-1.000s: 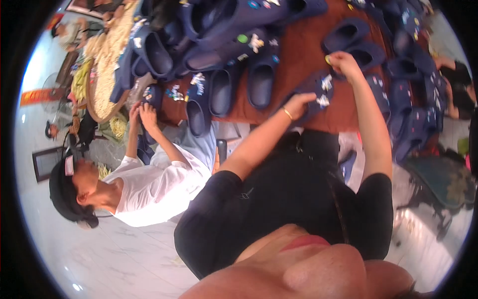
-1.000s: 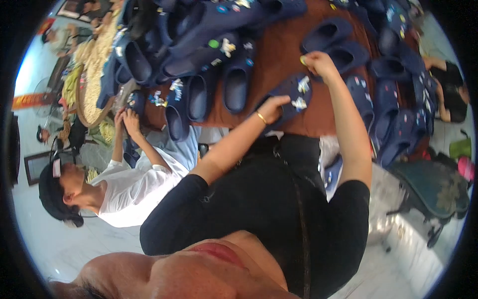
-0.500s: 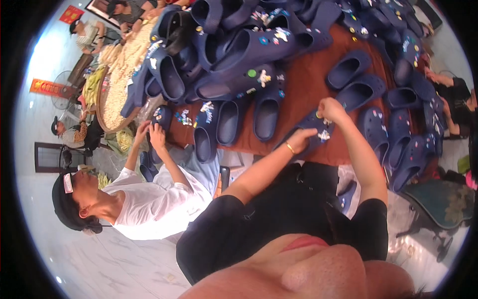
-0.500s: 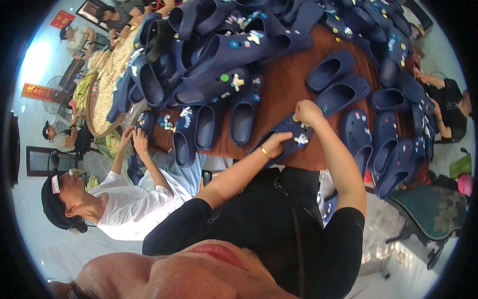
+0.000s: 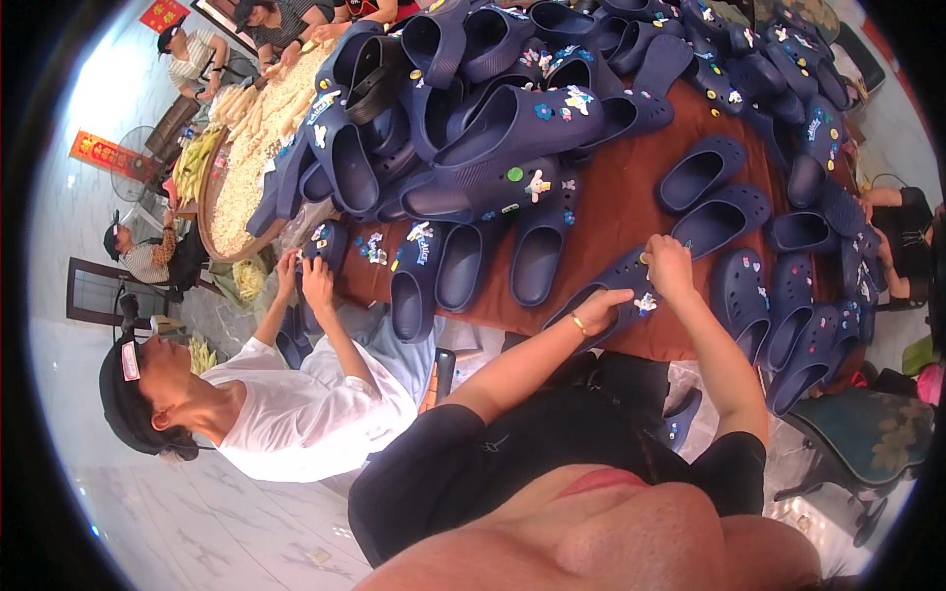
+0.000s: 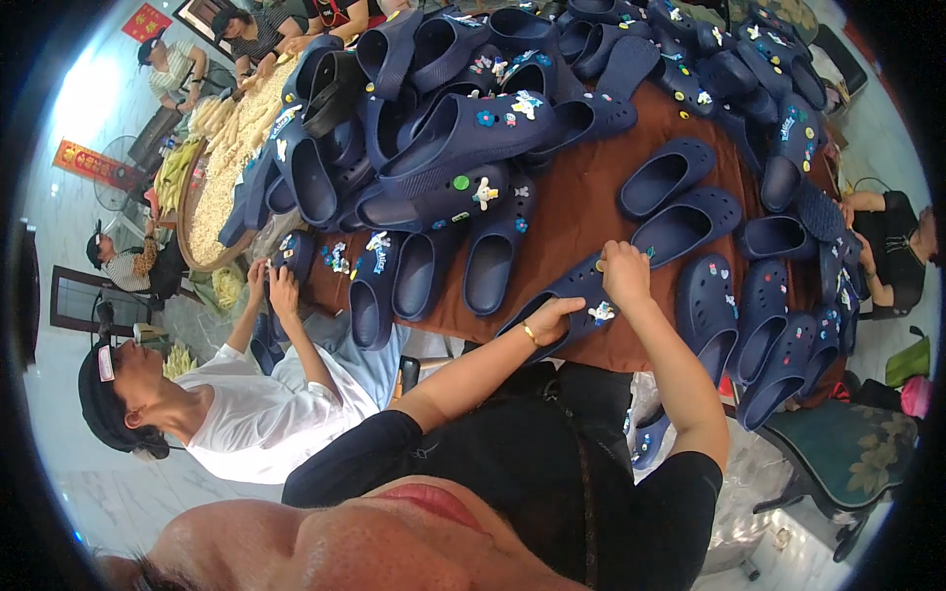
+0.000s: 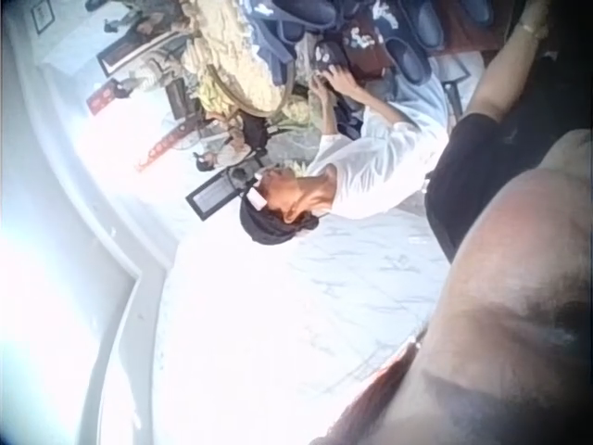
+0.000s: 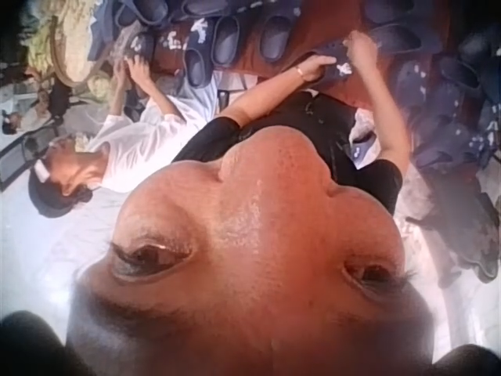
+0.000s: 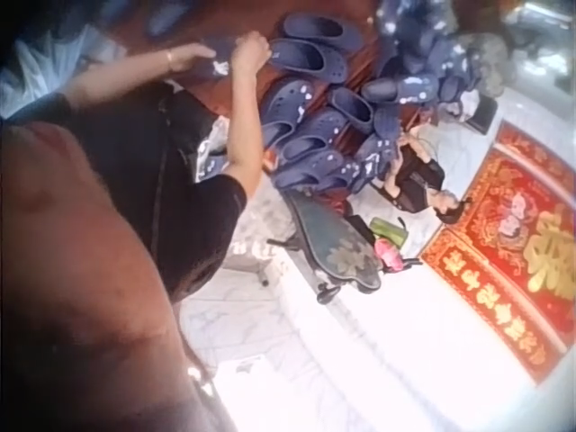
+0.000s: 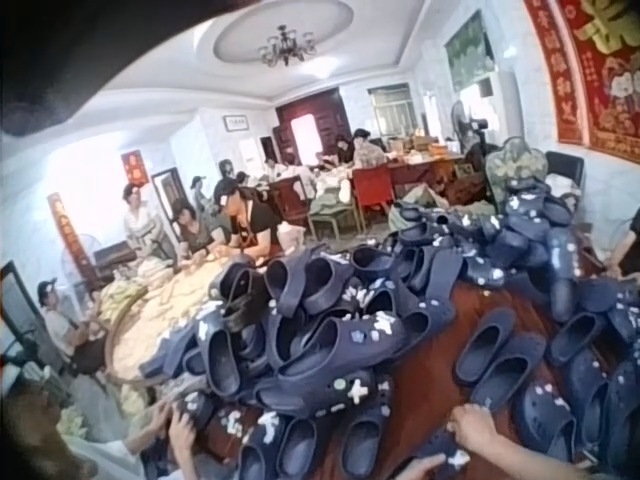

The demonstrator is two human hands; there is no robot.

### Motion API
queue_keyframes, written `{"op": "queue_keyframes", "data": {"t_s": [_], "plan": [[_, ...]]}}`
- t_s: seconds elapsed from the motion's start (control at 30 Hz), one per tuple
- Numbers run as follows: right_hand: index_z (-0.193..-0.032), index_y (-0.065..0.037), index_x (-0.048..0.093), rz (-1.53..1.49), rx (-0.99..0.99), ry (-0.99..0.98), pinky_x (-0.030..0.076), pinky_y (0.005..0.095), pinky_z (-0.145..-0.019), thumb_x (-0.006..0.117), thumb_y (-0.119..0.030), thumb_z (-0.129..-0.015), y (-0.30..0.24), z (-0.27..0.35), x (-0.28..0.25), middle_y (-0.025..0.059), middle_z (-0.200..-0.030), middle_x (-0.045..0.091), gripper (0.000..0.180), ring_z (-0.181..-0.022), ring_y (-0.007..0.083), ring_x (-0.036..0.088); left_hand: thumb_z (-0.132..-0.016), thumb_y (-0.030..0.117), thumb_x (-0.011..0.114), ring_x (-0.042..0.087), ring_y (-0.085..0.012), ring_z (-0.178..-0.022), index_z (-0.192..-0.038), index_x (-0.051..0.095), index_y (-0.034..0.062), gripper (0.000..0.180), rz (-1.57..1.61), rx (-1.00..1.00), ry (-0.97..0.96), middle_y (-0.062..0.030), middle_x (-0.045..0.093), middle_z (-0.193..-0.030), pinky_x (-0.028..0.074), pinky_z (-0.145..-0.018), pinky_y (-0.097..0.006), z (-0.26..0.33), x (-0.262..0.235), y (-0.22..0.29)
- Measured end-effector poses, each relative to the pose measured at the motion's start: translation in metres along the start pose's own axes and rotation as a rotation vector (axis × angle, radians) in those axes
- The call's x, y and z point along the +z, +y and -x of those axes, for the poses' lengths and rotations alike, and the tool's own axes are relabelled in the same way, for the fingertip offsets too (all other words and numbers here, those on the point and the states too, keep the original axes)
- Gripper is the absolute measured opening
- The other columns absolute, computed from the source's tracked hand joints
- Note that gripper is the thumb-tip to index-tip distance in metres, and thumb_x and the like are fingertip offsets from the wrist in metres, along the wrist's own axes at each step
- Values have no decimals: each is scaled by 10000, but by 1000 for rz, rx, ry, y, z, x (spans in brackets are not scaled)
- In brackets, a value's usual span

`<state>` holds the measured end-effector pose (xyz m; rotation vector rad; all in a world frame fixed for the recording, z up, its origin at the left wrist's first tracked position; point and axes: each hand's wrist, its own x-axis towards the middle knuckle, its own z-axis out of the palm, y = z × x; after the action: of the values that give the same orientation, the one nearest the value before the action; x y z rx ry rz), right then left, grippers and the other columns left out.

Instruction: Attaching decorative charms and accessories to blue foam clogs.

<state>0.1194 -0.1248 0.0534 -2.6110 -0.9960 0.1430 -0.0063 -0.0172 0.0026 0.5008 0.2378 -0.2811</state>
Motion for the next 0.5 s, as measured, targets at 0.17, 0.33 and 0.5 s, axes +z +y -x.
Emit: {"op": "queue_keyframes", "data": {"t_s": [0.17,0.33,0.5], "plan": [[-866,-64,553,11,-20,60,400,419,-730,600,-132,-742,-3,5,7,122,-878,568,149,-866,295,548,-789,147,618,538,-214,-1041,-1191,467,34,444,-43,38,-12,-89,555,-1129,416,-938,-367,4,2,-2],[-862,-40,534,66,-60,31,423,449,-703,564,-147,-755,1,-3,12,156,-870,567,154,-858,320,555,-774,180,629,540,-196,-1035,-1144,530,40,408,-76,-47,43,-64,577,-1108,423,-902,-358,4,-3,0],[-857,-32,558,-235,170,-2,459,437,-696,580,-177,-739,17,-10,7,178,-831,607,188,-802,343,589,-776,135,623,534,-217,-1042,-1203,442,18,478,-58,23,1,-75,547,-1136,412,-933,-368,-10,-4,5]]}}
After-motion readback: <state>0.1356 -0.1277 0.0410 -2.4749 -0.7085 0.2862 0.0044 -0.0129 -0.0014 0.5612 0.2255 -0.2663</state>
